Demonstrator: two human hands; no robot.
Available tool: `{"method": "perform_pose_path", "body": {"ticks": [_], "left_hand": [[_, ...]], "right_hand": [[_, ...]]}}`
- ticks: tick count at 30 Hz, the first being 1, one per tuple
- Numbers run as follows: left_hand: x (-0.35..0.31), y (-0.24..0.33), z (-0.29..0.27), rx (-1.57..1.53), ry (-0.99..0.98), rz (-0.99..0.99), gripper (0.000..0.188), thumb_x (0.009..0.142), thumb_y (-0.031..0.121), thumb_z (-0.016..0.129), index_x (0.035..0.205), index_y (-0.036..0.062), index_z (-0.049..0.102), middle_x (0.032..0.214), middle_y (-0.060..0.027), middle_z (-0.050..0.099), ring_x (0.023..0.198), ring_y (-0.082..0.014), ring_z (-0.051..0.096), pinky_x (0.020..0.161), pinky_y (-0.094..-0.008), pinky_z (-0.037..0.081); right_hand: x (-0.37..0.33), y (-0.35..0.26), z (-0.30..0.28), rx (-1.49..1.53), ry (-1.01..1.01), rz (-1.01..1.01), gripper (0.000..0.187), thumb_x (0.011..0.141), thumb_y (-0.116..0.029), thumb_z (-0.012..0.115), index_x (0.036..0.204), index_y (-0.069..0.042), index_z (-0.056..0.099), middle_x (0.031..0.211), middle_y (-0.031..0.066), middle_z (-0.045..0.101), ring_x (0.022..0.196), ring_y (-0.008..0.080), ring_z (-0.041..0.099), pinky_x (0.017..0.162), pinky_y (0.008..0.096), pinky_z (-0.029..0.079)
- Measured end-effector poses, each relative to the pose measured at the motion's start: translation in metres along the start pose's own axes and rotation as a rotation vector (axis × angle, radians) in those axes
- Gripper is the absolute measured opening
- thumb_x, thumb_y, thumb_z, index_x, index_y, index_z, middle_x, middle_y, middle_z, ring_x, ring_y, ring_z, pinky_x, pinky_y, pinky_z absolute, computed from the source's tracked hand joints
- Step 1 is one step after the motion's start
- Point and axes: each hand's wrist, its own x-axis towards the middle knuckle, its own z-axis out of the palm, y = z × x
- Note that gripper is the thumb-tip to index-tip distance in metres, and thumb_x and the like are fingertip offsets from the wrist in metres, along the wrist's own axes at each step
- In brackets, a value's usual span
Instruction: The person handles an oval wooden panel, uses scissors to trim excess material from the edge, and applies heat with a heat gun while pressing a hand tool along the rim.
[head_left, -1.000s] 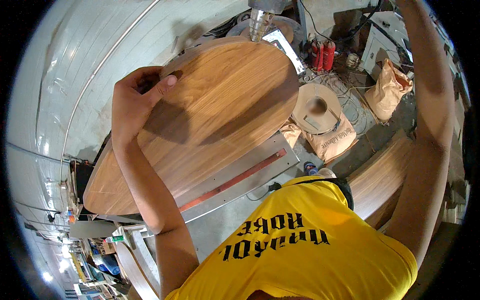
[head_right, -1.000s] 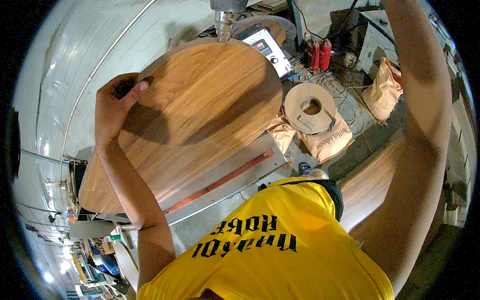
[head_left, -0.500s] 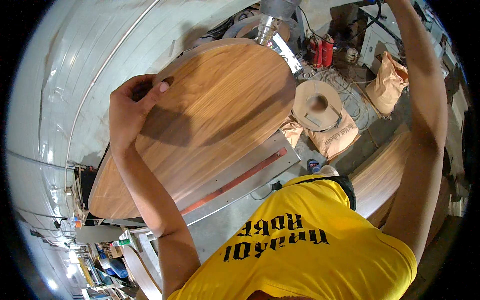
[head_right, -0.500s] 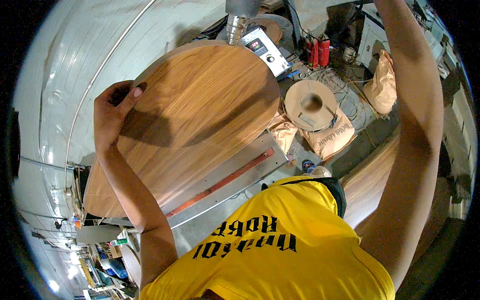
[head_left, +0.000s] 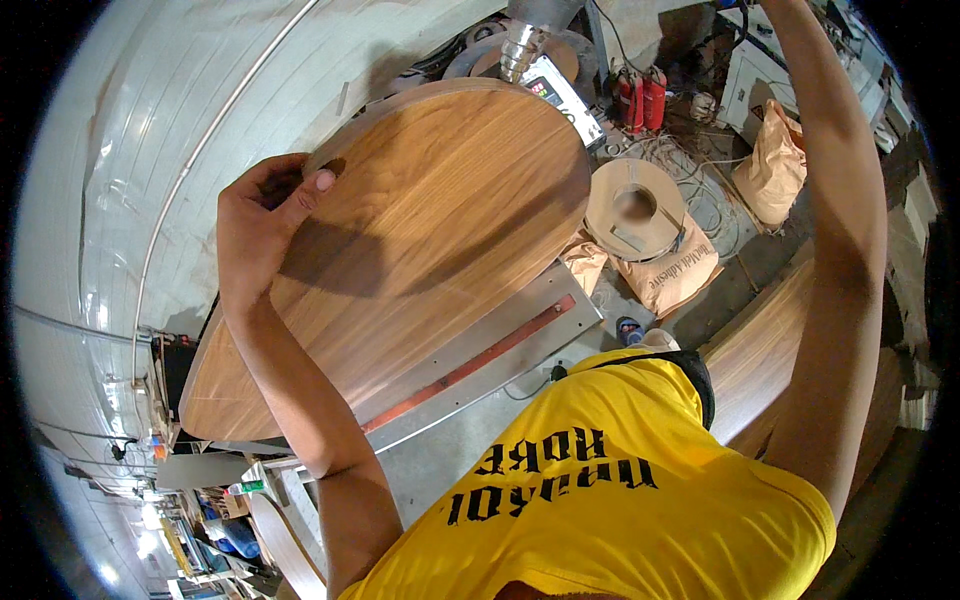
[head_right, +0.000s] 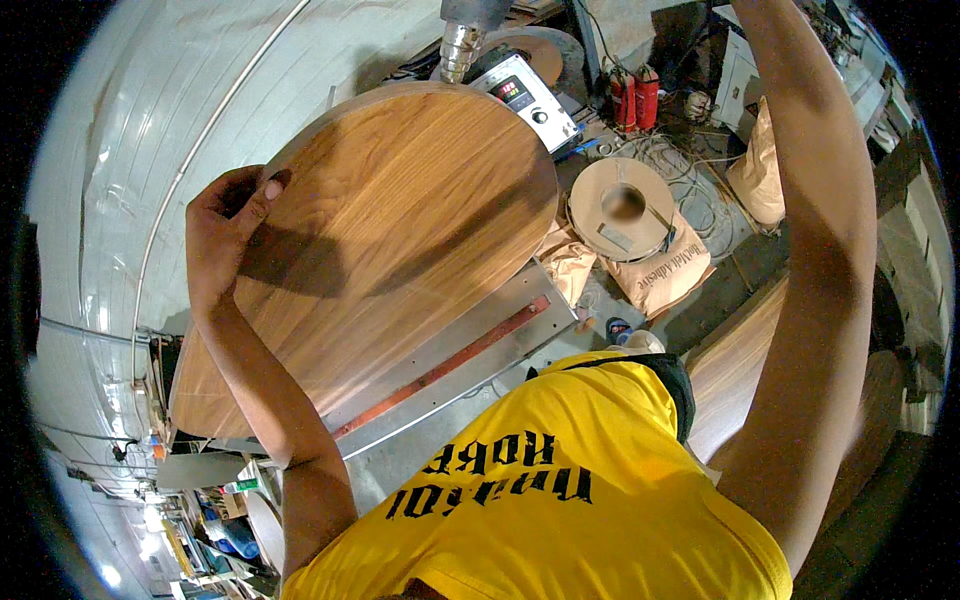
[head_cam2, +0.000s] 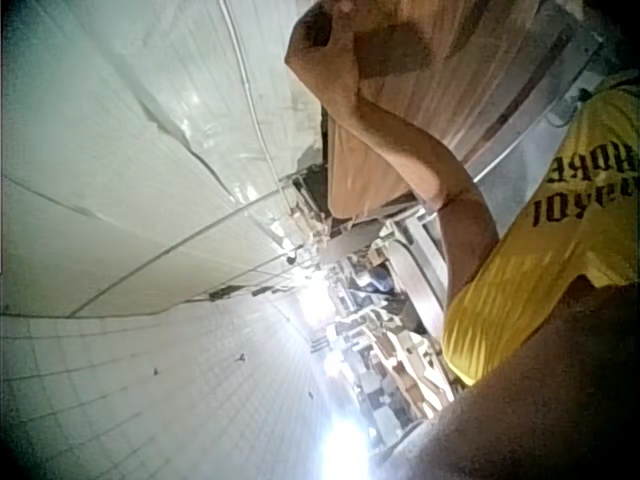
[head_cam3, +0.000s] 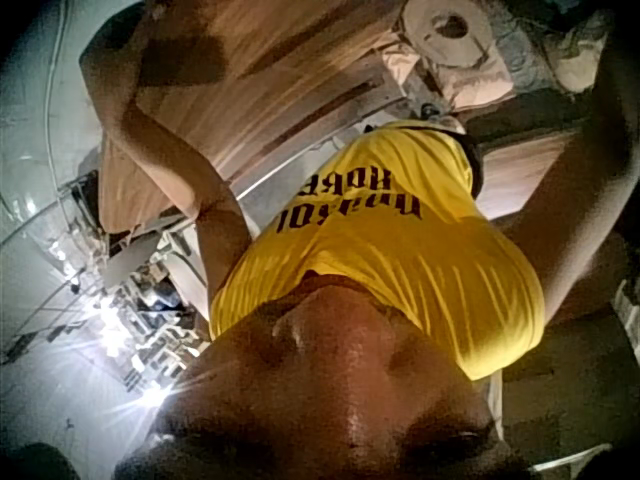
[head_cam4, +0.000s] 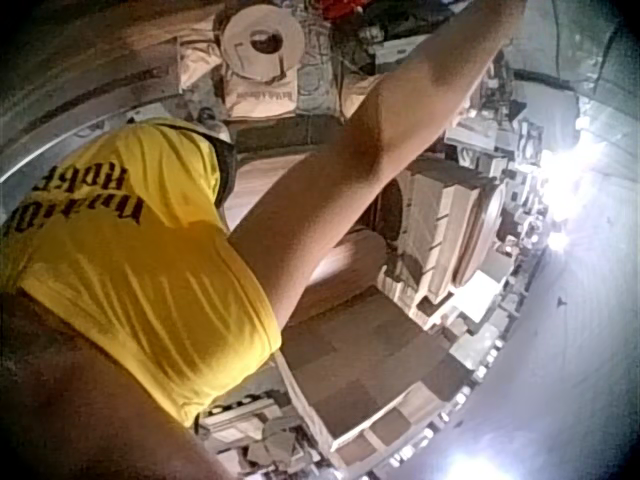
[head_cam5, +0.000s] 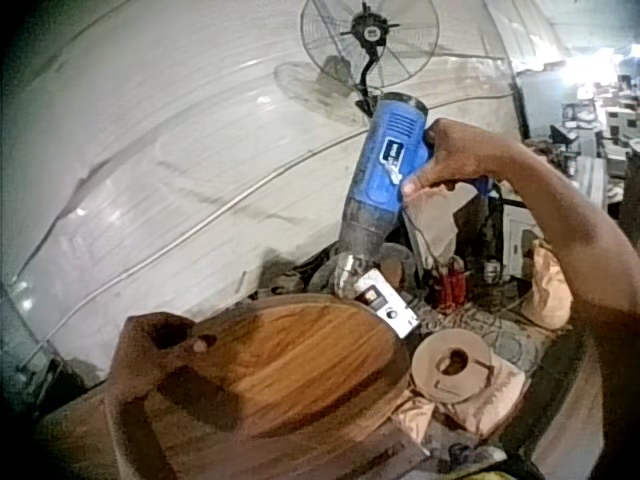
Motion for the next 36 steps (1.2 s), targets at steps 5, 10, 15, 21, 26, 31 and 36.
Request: {"method": "perform_pose_path", "body": {"ticks": [5, 10, 15, 21, 26, 31, 36], "left_hand": [[-0.001, 0.003, 0.001, -0.008, 0.001, -0.002, 0.050, 0.083, 0.029, 0.088, 0.114, -0.0067, 0.072, 0.102, -0.0106, 0.075, 0.092, -0.0169, 0.067, 0.088, -0.0305, 0.051], [0.000, -0.001, 0.001, -0.031, -0.004, -0.009, 0.050, 0.083, 0.030, 0.089, 0.113, -0.0060, 0.072, 0.100, -0.0096, 0.075, 0.092, -0.0156, 0.067, 0.086, -0.0296, 0.051], [0.000, 0.000, 0.001, -0.025, 0.003, -0.010, 0.048, 0.084, 0.028, 0.088, 0.113, -0.0060, 0.072, 0.099, -0.0083, 0.074, 0.090, -0.0154, 0.066, 0.086, -0.0291, 0.051], [-0.001, 0.002, 0.000, -0.035, -0.009, 0.010, 0.048, 0.084, 0.028, 0.088, 0.114, -0.0056, 0.072, 0.099, -0.0085, 0.074, 0.090, -0.0146, 0.066, 0.085, -0.0283, 0.051], [-0.001, -0.002, 0.002, -0.052, 0.005, 0.000, 0.048, 0.084, 0.028, 0.088, 0.114, -0.0056, 0.073, 0.098, -0.0077, 0.074, 0.089, -0.0141, 0.065, 0.085, -0.0288, 0.051], [0.001, -0.002, 0.003, -0.055, 0.008, 0.037, 0.054, 0.081, 0.032, 0.090, 0.113, -0.0085, 0.072, 0.093, -0.0097, 0.075, 0.084, -0.0132, 0.066, 0.078, -0.0262, 0.052], [0.004, -0.007, 0.004, -0.073, 0.011, 0.059, 0.057, 0.080, 0.033, 0.090, 0.113, -0.0090, 0.072, 0.094, -0.0109, 0.075, 0.084, -0.0139, 0.067, 0.078, -0.0264, 0.053]], "right_hand": [[-0.004, -0.013, 0.003, -0.058, 0.113, -0.070, 0.062, 0.067, -0.054, 0.094, 0.094, -0.002, 0.074, 0.077, 0.0061, 0.072, 0.072, 0.0161, 0.069, 0.065, 0.0318, 0.055], [0.012, -0.022, 0.003, -0.114, 0.100, -0.087, 0.055, 0.068, -0.051, 0.094, 0.092, -0.005, 0.076, 0.080, 0.0049, 0.074, 0.077, 0.0160, 0.069, 0.071, 0.0331, 0.054], [0.024, -0.049, 0.002, -0.069, 0.021, -0.101, 0.047, 0.070, -0.048, 0.094, 0.083, -0.007, 0.075, 0.072, 0.0031, 0.070, 0.065, 0.0140, 0.064, 0.062, 0.0312, 0.050], [0.044, -0.074, 0.004, -0.023, 0.013, -0.211, 0.053, 0.067, -0.048, 0.095, 0.091, -0.005, 0.075, 0.082, 0.0055, 0.071, 0.073, 0.0185, 0.067, 0.066, 0.0333, 0.053], [0.046, -0.113, 0.006, -0.116, 0.009, -0.284, 0.056, 0.067, -0.049, 0.095, 0.089, -0.003, 0.074, 0.077, 0.0061, 0.069, 0.068, 0.0175, 0.066, 0.062, 0.0324, 0.053], [0.040, -0.137, -0.001, -0.127, -0.006, -0.395, 0.057, 0.067, -0.052, 0.095, 0.082, -0.002, 0.071, 0.067, 0.0061, 0.066, 0.057, 0.0143, 0.062, 0.052, 0.0300, 0.050], [0.053, -0.143, -0.001, -0.145, 0.026, -0.382, 0.072, 0.062, -0.053, 0.097, 0.095, 0.005, 0.069, 0.075, 0.0090, 0.068, 0.064, 0.0171, 0.066, 0.058, 0.0312, 0.053]]}}
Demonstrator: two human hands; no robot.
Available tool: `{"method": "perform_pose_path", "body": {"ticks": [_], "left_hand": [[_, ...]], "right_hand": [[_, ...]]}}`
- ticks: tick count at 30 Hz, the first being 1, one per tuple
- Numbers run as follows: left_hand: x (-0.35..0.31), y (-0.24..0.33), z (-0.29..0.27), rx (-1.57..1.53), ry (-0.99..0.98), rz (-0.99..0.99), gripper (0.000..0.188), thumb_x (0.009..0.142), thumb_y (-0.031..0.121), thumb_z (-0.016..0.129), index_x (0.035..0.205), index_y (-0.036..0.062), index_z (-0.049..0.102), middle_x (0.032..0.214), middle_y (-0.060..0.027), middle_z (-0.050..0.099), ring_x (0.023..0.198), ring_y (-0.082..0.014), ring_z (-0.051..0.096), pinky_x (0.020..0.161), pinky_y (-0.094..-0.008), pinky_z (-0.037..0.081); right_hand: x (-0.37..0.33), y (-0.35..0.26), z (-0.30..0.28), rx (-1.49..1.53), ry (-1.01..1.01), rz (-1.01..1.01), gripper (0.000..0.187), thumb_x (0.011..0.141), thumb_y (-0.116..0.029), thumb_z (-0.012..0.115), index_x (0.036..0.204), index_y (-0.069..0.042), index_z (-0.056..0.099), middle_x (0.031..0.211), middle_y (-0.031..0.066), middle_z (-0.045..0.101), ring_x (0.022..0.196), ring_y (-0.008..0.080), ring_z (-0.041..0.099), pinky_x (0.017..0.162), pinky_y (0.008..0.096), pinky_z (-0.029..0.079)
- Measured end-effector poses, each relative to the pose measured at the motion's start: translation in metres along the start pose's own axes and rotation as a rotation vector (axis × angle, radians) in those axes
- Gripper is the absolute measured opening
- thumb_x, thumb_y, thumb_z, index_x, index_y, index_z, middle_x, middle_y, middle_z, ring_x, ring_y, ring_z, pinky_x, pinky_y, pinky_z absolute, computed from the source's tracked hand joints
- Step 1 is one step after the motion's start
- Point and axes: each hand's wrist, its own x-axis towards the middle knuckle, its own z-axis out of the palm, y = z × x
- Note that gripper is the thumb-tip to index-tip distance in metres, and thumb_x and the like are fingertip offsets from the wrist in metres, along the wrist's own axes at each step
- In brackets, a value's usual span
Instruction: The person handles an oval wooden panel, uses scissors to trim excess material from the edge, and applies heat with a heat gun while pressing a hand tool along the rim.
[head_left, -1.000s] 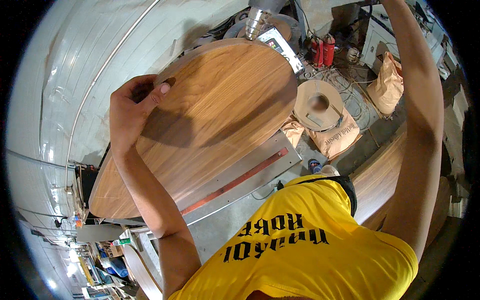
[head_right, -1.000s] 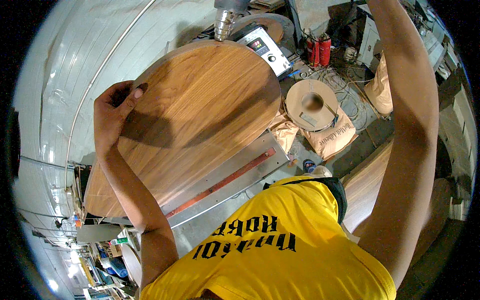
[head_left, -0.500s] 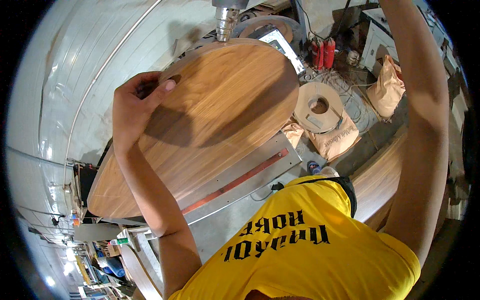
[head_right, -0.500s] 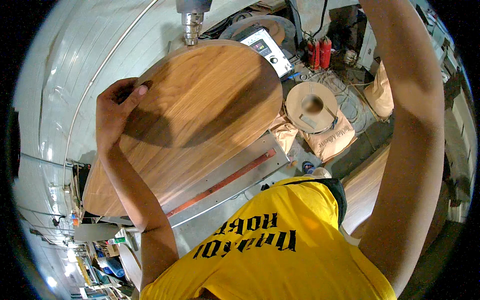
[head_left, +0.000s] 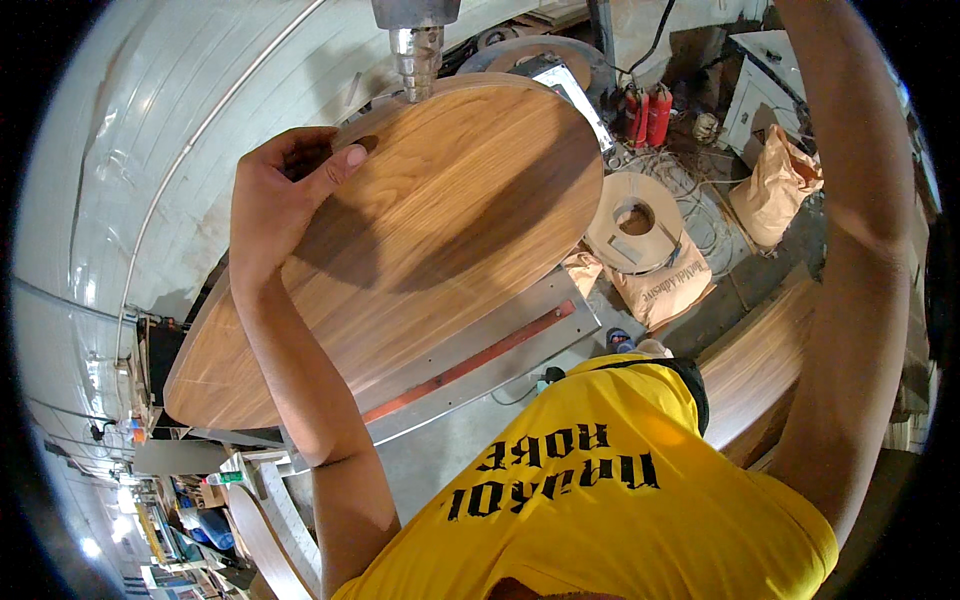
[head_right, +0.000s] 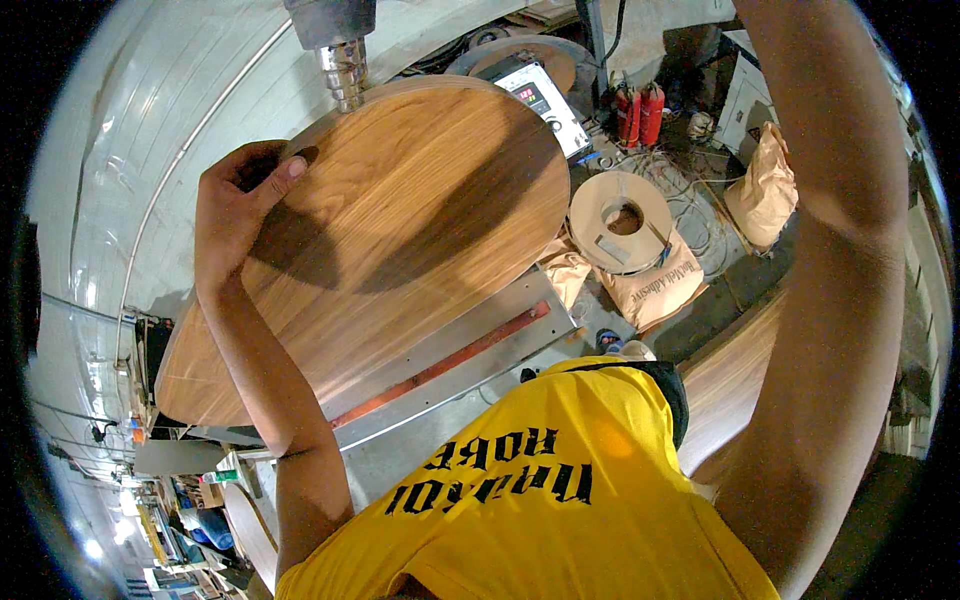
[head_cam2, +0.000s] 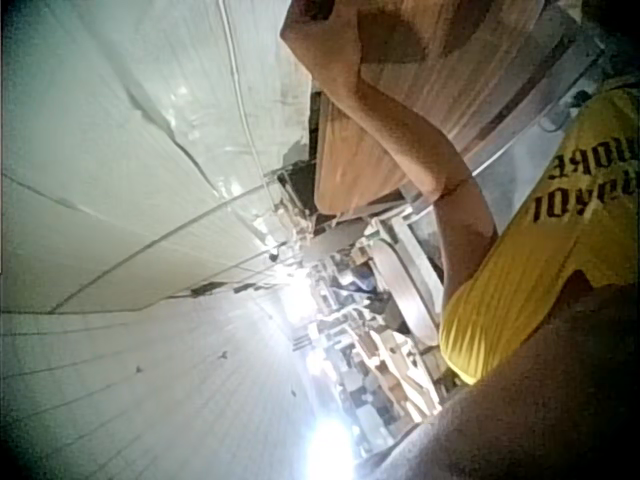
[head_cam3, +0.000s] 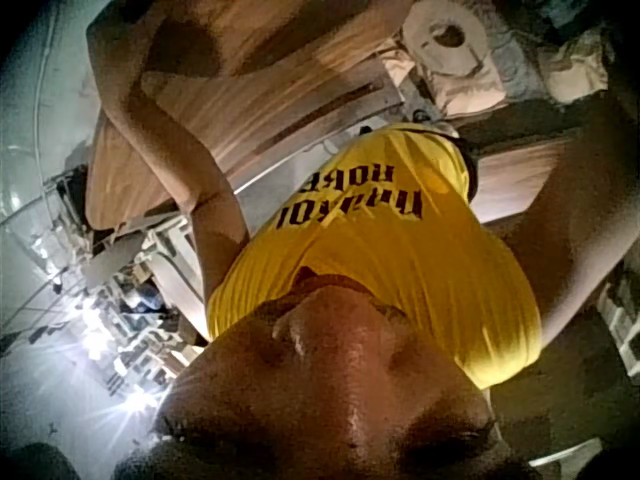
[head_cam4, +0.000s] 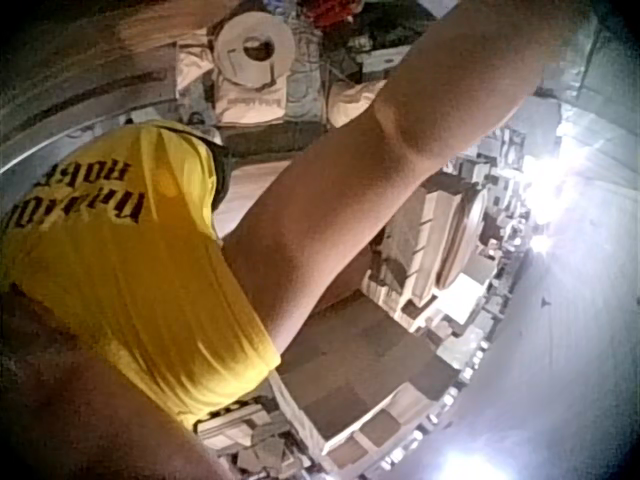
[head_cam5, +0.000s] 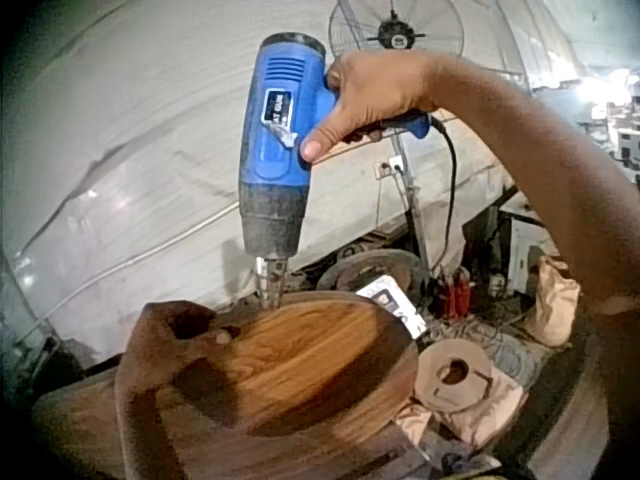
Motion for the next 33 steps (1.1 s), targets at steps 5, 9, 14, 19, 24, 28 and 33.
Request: {"method": "perform_pose_path", "body": {"ticks": [5, 9, 14, 19, 24, 28, 33], "left_hand": [[0.000, 0.001, -0.002, 0.033, 0.005, -0.036, 0.056, 0.080, 0.033, 0.090, 0.114, -0.0081, 0.072, 0.096, -0.0108, 0.075, 0.086, -0.0142, 0.067, 0.079, -0.0274, 0.052], [0.002, 0.003, -0.001, 0.052, 0.000, -0.048, 0.051, 0.082, 0.032, 0.089, 0.114, -0.0056, 0.073, 0.098, -0.0094, 0.075, 0.088, -0.0147, 0.066, 0.083, -0.0289, 0.052], [-0.001, 0.008, -0.002, 0.071, 0.013, -0.065, 0.052, 0.083, 0.032, 0.088, 0.115, -0.0058, 0.073, 0.098, -0.0095, 0.075, 0.088, -0.0151, 0.066, 0.083, -0.0293, 0.052], [0.000, 0.010, -0.001, 0.064, 0.025, -0.082, 0.049, 0.082, 0.028, 0.089, 0.112, -0.0068, 0.073, 0.092, -0.0065, 0.073, 0.082, -0.0109, 0.063, 0.077, -0.0257, 0.050], [0.004, 0.007, -0.002, 0.067, 0.015, -0.059, 0.048, 0.084, 0.030, 0.087, 0.114, -0.0056, 0.073, 0.095, -0.0076, 0.073, 0.086, -0.0135, 0.064, 0.080, -0.0273, 0.050], [0.007, -0.001, -0.005, 0.115, 0.022, -0.044, 0.048, 0.085, 0.030, 0.086, 0.114, -0.0053, 0.073, 0.096, -0.0075, 0.073, 0.089, -0.0146, 0.064, 0.082, -0.0276, 0.050], [0.006, 0.004, -0.006, 0.122, 0.019, -0.088, 0.046, 0.085, 0.025, 0.086, 0.115, -0.0064, 0.072, 0.100, -0.0089, 0.074, 0.091, -0.0144, 0.065, 0.086, -0.0270, 0.050]], "right_hand": [[-0.007, -0.004, -0.005, -0.097, 0.034, 0.015, 0.077, 0.060, -0.055, 0.098, 0.098, 0.006, 0.069, 0.079, 0.0111, 0.069, 0.069, 0.0200, 0.068, 0.062, 0.0329, 0.054], [-0.012, 0.003, -0.007, -0.152, 0.044, 0.117, 0.079, 0.058, -0.057, 0.097, 0.099, 0.004, 0.070, 0.080, 0.0110, 0.069, 0.070, 0.0213, 0.068, 0.063, 0.0338, 0.055], [-0.036, 0.015, -0.006, -0.080, 0.079, 0.019, 0.072, 0.060, -0.055, 0.097, 0.096, 0.002, 0.071, 0.078, 0.0101, 0.069, 0.067, 0.0209, 0.067, 0.060, 0.0350, 0.054], [-0.045, 0.032, -0.010, -0.097, 0.010, 0.102, 0.063, 0.062, -0.053, 0.097, 0.090, -0.002, 0.073, 0.072, 0.0082, 0.068, 0.063, 0.0193, 0.065, 0.056, 0.0347, 0.052], [-0.053, 0.058, -0.005, -0.034, 0.004, 0.123, 0.059, 0.064, -0.054, 0.095, 0.084, -0.003, 0.073, 0.067, 0.0056, 0.066, 0.060, 0.0178, 0.064, 0.055, 0.0340, 0.051], [-0.072, 0.062, 0.000, -0.084, 0.034, 0.210, 0.058, 0.064, -0.057, 0.094, 0.080, -0.005, 0.073, 0.066, 0.0051, 0.066, 0.060, 0.0169, 0.064, 0.054, 0.0335, 0.050], [-0.086, 0.078, 0.001, -0.061, -0.049, 0.271, 0.063, 0.062, -0.060, 0.094, 0.085, -0.005, 0.073, 0.068, 0.0056, 0.067, 0.060, 0.0173, 0.064, 0.055, 0.0336, 0.051]]}}
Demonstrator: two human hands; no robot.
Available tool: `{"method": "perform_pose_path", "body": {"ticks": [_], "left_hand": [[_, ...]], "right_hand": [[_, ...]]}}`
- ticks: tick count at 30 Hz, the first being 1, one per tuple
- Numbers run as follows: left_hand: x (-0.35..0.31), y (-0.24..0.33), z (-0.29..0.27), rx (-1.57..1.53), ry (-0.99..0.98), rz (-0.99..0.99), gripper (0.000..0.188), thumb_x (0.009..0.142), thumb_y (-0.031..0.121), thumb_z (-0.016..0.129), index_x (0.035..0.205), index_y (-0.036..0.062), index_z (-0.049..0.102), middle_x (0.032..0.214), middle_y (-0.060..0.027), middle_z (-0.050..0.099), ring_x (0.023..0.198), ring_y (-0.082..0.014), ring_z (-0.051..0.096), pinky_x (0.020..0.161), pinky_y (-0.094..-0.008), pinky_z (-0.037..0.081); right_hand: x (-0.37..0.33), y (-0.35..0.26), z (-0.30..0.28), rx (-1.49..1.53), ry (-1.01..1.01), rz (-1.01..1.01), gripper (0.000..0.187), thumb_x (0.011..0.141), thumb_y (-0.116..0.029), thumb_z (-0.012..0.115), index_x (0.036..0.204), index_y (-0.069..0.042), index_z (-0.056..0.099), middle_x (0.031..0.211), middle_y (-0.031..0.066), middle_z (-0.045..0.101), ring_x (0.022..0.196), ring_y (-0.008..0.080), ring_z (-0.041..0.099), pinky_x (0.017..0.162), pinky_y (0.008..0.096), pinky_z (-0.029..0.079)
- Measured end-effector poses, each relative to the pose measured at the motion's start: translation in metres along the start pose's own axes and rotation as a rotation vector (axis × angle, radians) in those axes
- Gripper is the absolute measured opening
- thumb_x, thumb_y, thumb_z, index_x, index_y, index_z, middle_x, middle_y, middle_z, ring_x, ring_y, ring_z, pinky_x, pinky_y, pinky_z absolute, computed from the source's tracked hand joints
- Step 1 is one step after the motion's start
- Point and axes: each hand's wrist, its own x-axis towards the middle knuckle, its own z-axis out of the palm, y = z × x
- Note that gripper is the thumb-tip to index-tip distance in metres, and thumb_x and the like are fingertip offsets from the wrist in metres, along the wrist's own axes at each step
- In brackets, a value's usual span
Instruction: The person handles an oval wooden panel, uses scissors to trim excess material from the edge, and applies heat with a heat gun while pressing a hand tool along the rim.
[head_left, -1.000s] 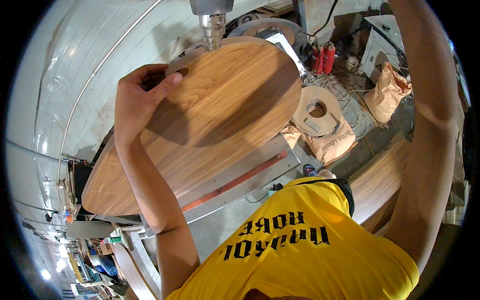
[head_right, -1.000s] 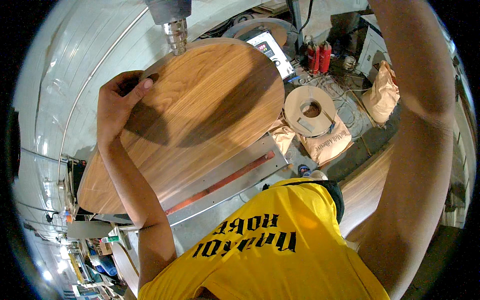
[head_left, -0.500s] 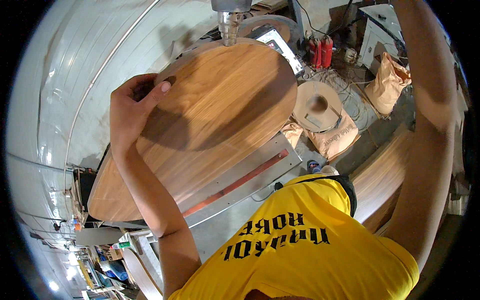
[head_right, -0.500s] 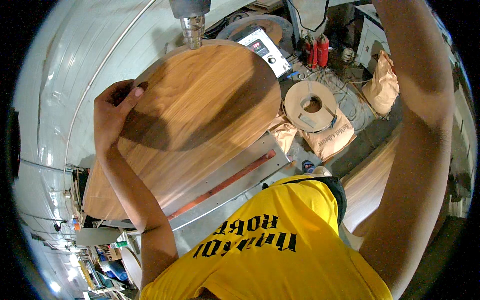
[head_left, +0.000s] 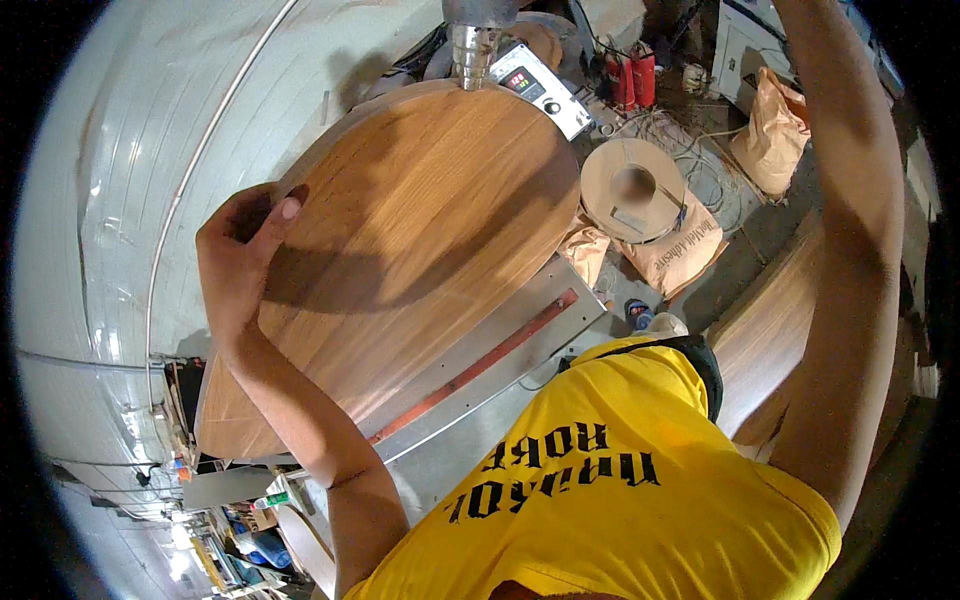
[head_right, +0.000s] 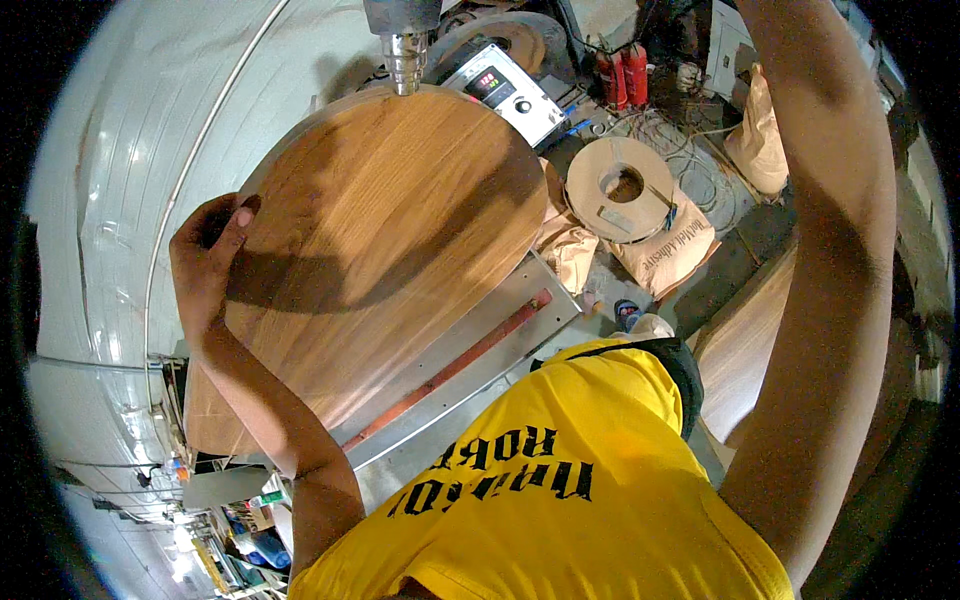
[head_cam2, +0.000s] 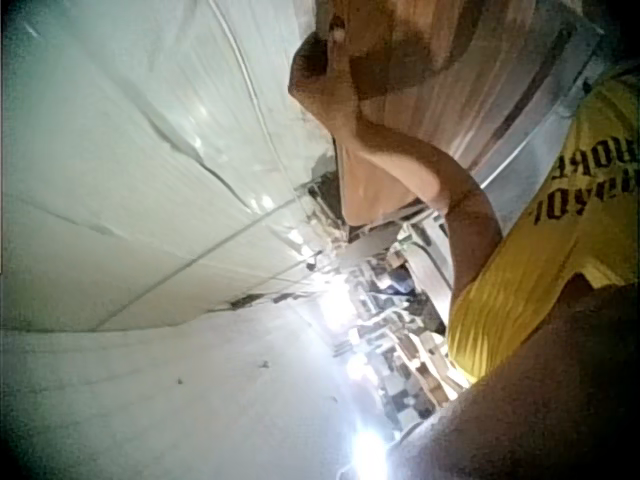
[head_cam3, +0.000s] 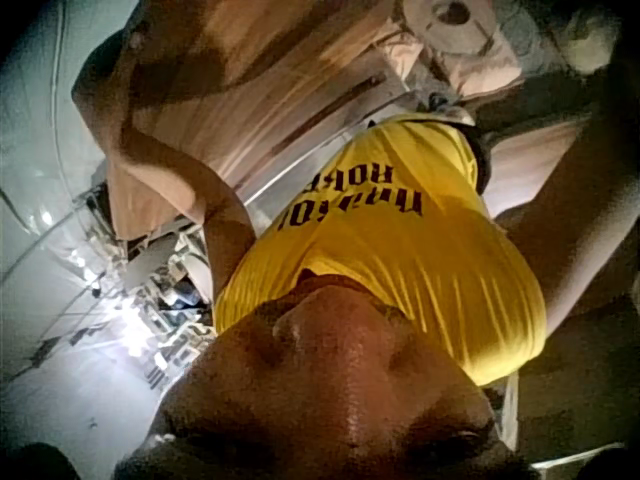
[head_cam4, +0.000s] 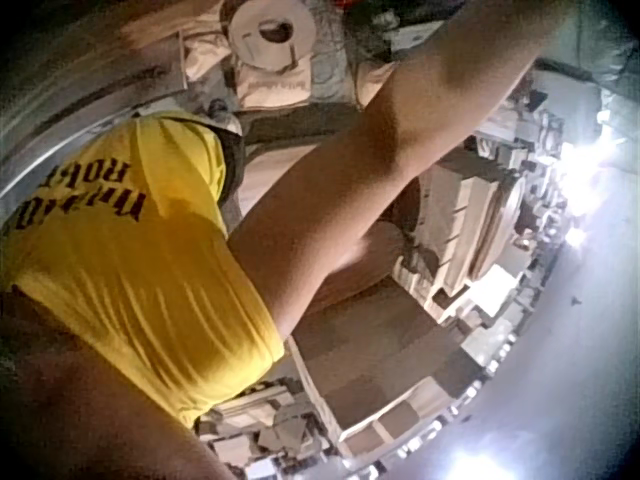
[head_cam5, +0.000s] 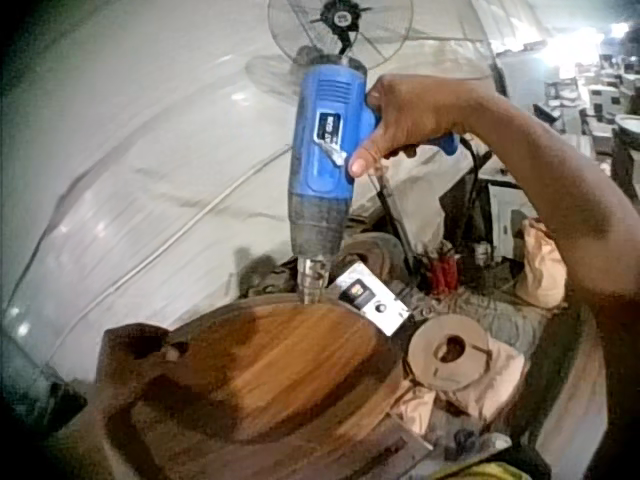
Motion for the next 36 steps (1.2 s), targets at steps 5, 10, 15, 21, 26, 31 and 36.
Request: {"method": "perform_pose_path", "body": {"ticks": [5, 10, 15, 21, 26, 31, 36], "left_hand": [[0.000, -0.008, -0.005, 0.022, -0.011, -0.001, 0.045, 0.088, 0.022, 0.083, 0.118, -0.0076, 0.069, 0.107, -0.0116, 0.075, 0.100, -0.0165, 0.067, 0.094, -0.0293, 0.049], [0.004, -0.012, -0.006, 0.045, -0.007, -0.027, 0.043, 0.090, 0.018, 0.080, 0.122, -0.0088, 0.067, 0.110, -0.0121, 0.074, 0.103, -0.0177, 0.066, 0.098, -0.0308, 0.048], [-0.001, -0.020, -0.021, 0.002, 0.005, -0.045, 0.043, 0.093, 0.016, 0.077, 0.127, -0.0076, 0.065, 0.114, -0.0122, 0.072, 0.105, -0.0178, 0.065, 0.097, -0.0303, 0.049], [0.011, -0.045, -0.034, 0.012, 0.006, -0.033, 0.049, 0.089, 0.024, 0.080, 0.125, -0.0056, 0.064, 0.112, -0.0085, 0.068, 0.101, -0.0166, 0.061, 0.094, -0.0314, 0.047], [-0.011, -0.062, -0.050, 0.177, 0.082, -0.024, 0.071, 0.082, 0.049, 0.082, 0.122, -0.0058, 0.061, 0.113, -0.0080, 0.061, 0.105, -0.0195, 0.055, 0.096, -0.0359, 0.042], [-0.037, -0.053, -0.065, 0.248, 0.193, -0.066, 0.070, 0.081, 0.050, 0.081, 0.120, -0.0034, 0.059, 0.110, -0.0073, 0.059, 0.105, -0.0201, 0.054, 0.096, -0.0364, 0.041], [-0.041, -0.058, -0.053, 0.388, 0.295, -0.141, 0.069, 0.081, 0.049, 0.081, 0.121, -0.0034, 0.059, 0.111, -0.0079, 0.059, 0.106, -0.0204, 0.054, 0.097, -0.0364, 0.042]], "right_hand": [[-0.004, 0.035, 0.020, 0.111, 0.060, -0.019, 0.067, 0.060, -0.061, 0.095, 0.088, -0.004, 0.074, 0.073, 0.0057, 0.069, 0.062, 0.0171, 0.065, 0.057, 0.0331, 0.053], [-0.007, 0.064, 0.027, 0.162, -0.026, 0.072, 0.068, 0.061, -0.058, 0.096, 0.093, -0.003, 0.074, 0.077, 0.0067, 0.071, 0.065, 0.0173, 0.067, 0.058, 0.0323, 0.054], [-0.011, 0.123, 0.071, 0.295, 0.113, 0.289, 0.063, 0.064, -0.055, 0.096, 0.092, -0.004, 0.071, 0.076, 0.0064, 0.070, 0.066, 0.0170, 0.067, 0.059, 0.0326, 0.054], [-0.043, 0.257, 0.233, 0.755, 0.660, 0.473, 0.042, 0.085, -0.035, 0.086, 0.103, -0.001, 0.069, 0.088, 0.0024, 0.067, 0.079, 0.0120, 0.060, 0.073, 0.0288, 0.050], [-0.111, 0.321, 0.404, 1.286, 0.609, 1.301, 0.031, 0.080, -0.028, 0.088, 0.095, -0.009, 0.068, 0.082, 0.0021, 0.064, 0.073, 0.0179, 0.060, 0.062, 0.0386, 0.051], [-0.222, 0.372, 0.594, 0.951, 0.353, 1.503, 0.066, 0.072, -0.041, 0.089, 0.117, 0.001, 0.066, 0.104, 0.0101, 0.071, 0.092, 0.0226, 0.065, 0.078, 0.0368, 0.052], [-0.269, 0.384, 0.749, 1.171, 0.642, 1.984, 0.054, 0.082, -0.037, 0.081, 0.121, -0.002, 0.067, 0.112, 0.0081, 0.072, 0.097, 0.0259, 0.068, 0.085, 0.0423, 0.055]]}}
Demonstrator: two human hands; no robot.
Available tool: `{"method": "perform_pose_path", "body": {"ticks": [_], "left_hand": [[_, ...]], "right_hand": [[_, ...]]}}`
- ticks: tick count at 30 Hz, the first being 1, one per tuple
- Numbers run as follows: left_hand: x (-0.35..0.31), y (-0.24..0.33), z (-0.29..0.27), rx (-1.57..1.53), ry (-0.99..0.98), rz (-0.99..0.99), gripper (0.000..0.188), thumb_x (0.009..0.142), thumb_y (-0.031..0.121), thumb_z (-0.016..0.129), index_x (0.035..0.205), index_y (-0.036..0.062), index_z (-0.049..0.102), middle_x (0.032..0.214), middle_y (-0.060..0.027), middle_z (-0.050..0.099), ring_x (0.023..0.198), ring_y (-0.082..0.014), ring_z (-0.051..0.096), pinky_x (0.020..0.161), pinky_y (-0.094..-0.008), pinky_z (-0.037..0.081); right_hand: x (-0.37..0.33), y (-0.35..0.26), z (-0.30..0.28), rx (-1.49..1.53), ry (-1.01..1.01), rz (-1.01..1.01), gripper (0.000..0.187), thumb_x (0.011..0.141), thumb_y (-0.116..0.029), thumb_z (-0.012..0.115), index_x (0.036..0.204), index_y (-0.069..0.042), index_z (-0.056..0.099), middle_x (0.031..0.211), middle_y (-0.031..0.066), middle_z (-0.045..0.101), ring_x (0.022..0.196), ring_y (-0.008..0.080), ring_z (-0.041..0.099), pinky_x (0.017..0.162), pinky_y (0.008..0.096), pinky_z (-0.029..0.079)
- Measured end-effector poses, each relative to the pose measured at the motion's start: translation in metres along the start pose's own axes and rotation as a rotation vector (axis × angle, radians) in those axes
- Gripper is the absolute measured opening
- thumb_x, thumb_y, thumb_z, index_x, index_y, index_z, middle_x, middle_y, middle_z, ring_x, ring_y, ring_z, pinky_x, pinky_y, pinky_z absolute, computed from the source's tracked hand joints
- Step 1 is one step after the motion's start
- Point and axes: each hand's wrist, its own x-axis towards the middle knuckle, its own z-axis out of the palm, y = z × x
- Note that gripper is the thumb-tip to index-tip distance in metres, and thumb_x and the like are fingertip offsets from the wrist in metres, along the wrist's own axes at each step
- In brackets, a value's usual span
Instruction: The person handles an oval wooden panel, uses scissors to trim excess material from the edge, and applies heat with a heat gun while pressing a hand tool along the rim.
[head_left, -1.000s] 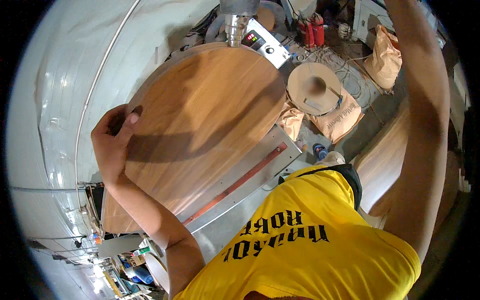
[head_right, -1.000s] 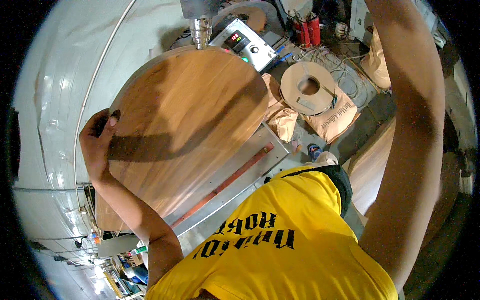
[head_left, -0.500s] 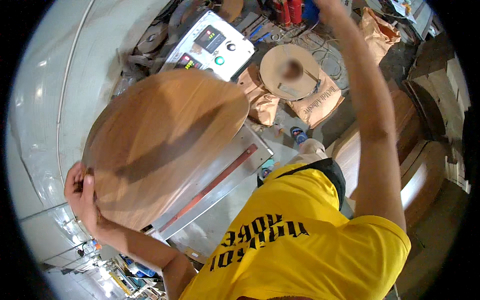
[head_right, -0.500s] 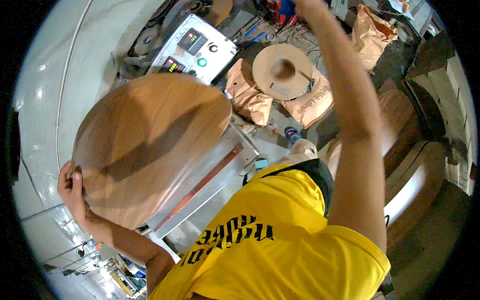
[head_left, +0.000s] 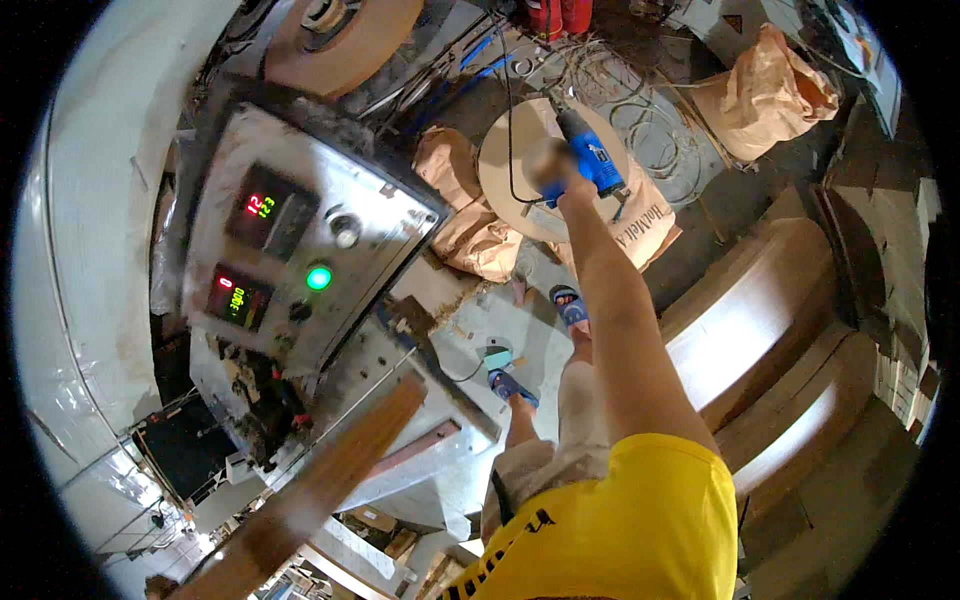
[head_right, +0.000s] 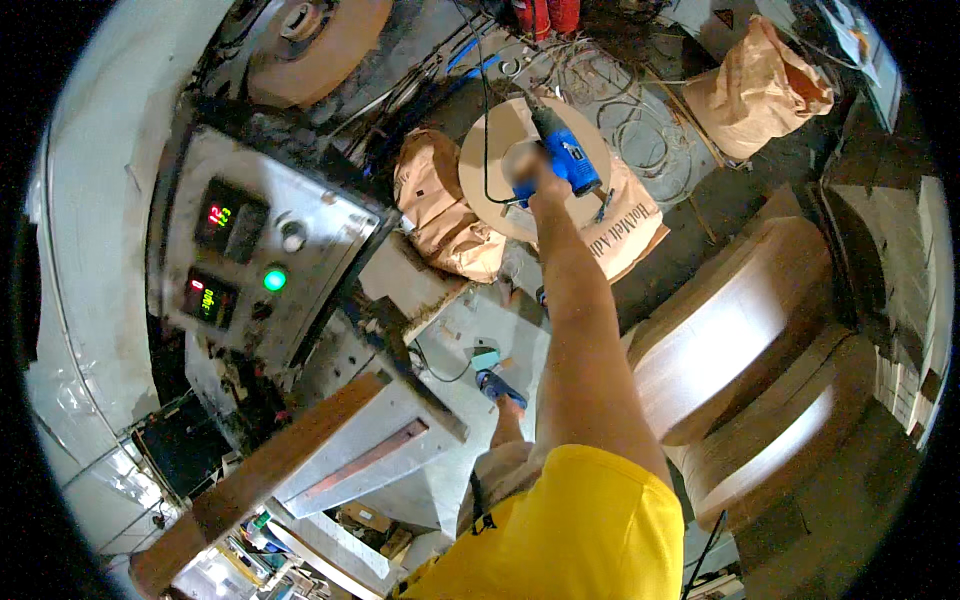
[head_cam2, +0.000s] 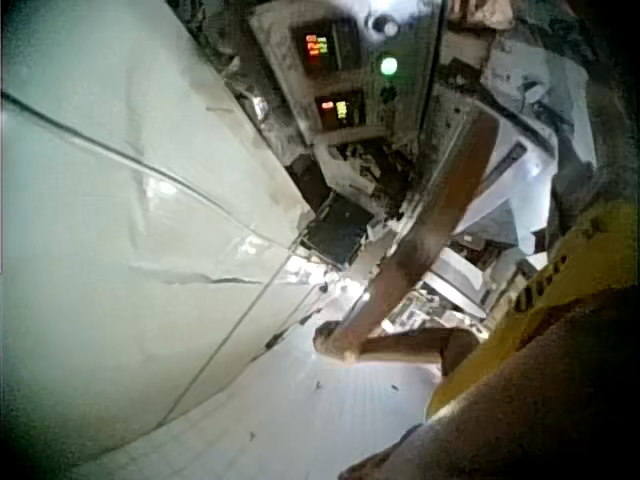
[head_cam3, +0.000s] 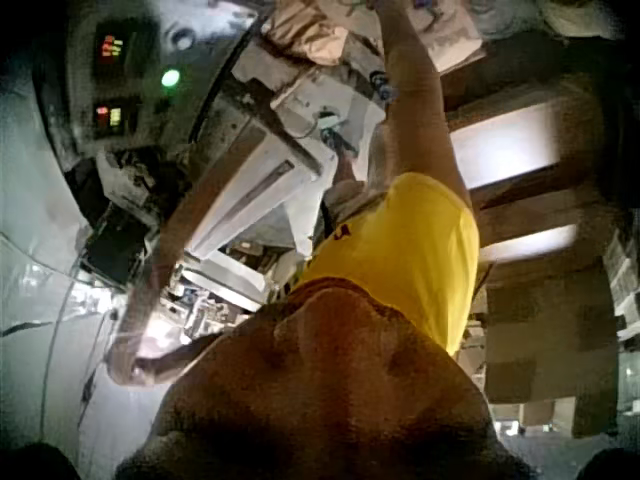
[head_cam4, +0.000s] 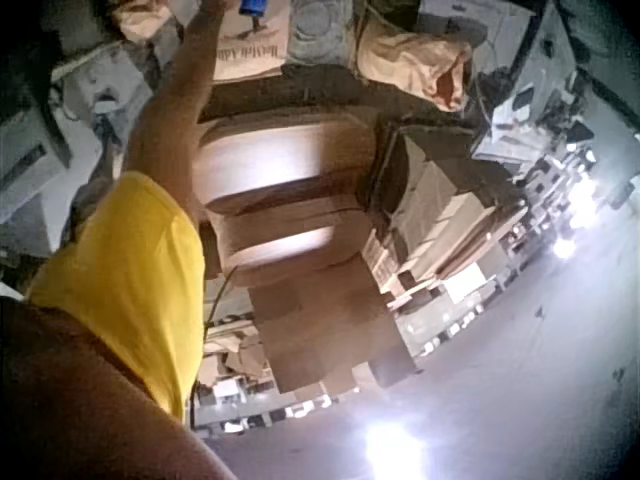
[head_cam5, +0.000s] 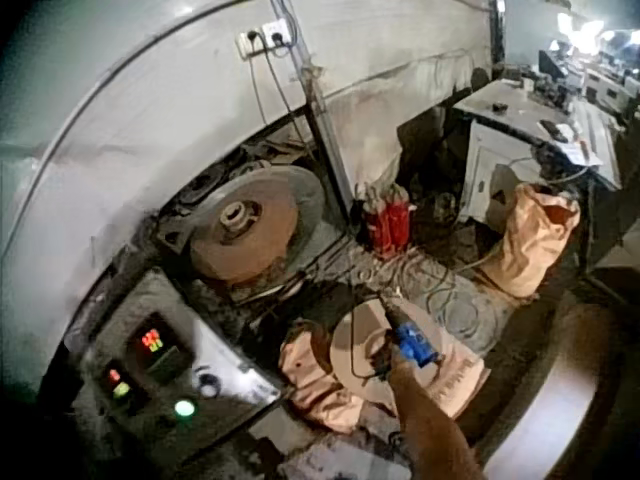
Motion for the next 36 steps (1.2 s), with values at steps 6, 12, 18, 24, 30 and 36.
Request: {"method": "perform_pose_path", "body": {"ticks": [6, 12, 18, 24, 30, 36], "left_hand": [[0.019, -0.005, 0.032, 0.070, 0.031, 0.001, 0.069, 0.081, 0.047, 0.080, 0.122, -0.0033, 0.059, 0.113, -0.0086, 0.060, 0.107, -0.0207, 0.055, 0.097, -0.0363, 0.042], [0.004, -0.003, 0.025, 0.158, 0.054, -0.031, 0.068, 0.081, 0.045, 0.080, 0.124, -0.0032, 0.059, 0.115, -0.0093, 0.060, 0.108, -0.0211, 0.056, 0.098, -0.0363, 0.043], [0.025, -0.012, 0.029, 0.104, 0.045, 0.057, 0.068, 0.080, 0.043, 0.080, 0.125, -0.0031, 0.059, 0.117, -0.0101, 0.061, 0.109, -0.0214, 0.057, 0.098, -0.0363, 0.044], [-0.005, -0.043, -0.035, 0.086, 0.067, 0.095, 0.068, 0.080, 0.042, 0.079, 0.126, -0.0030, 0.059, 0.119, -0.0108, 0.061, 0.110, -0.0218, 0.058, 0.099, -0.0362, 0.045], [0.013, 0.004, -0.023, -0.150, -0.163, 0.152, 0.059, 0.078, 0.035, 0.080, 0.119, -0.0029, 0.063, 0.109, -0.0071, 0.063, 0.100, -0.0166, 0.058, 0.093, -0.0307, 0.045], [0.022, 0.080, 0.051, -0.404, -0.264, 0.108, 0.044, 0.080, 0.024, 0.088, 0.110, -0.0042, 0.072, 0.094, -0.0045, 0.071, 0.087, -0.0105, 0.063, 0.081, -0.0252, 0.049]], "right_hand": [[0.132, 0.062, 0.020, -0.050, -0.215, -0.106, 0.082, 0.065, -0.051, 0.094, 0.124, -0.002, 0.063, 0.109, 0.0105, 0.069, 0.094, 0.0215, 0.066, 0.077, 0.0387, 0.055], [0.048, 0.087, -0.033, -1.149, -0.004, -0.713, 0.093, 0.070, -0.055, 0.089, 0.135, 0.000, 0.051, 0.137, 0.0192, 0.056, 0.126, 0.0396, 0.055, 0.104, 0.0532, 0.044], [0.021, 0.097, -0.132, -1.794, -0.269, -1.136, 0.071, 0.084, -0.031, 0.078, 0.145, -0.013, 0.046, 0.144, 0.0153, 0.049, 0.130, 0.0387, 0.049, 0.109, 0.0498, 0.039], [-0.081, 0.106, -0.175, -0.884, -0.199, -0.567, 0.062, 0.083, -0.042, 0.082, 0.126, -0.001, 0.065, 0.116, 0.0195, 0.072, 0.104, 0.0354, 0.067, 0.092, 0.0430, 0.053], [-0.235, -0.002, -0.226, -0.278, -0.509, -0.254, 0.048, 0.101, -0.046, 0.060, 0.130, -0.007, 0.061, 0.106, 0.0023, 0.066, 0.082, 0.0131, 0.059, 0.069, 0.0303, 0.045], [-0.497, -0.175, -0.208, -0.177, -0.490, -0.652, 0.042, 0.106, -0.037, 0.047, 0.128, -0.006, 0.065, 0.079, -0.0014, 0.041, 0.068, 0.0095, 0.038, 0.063, 0.0270, 0.034]]}}
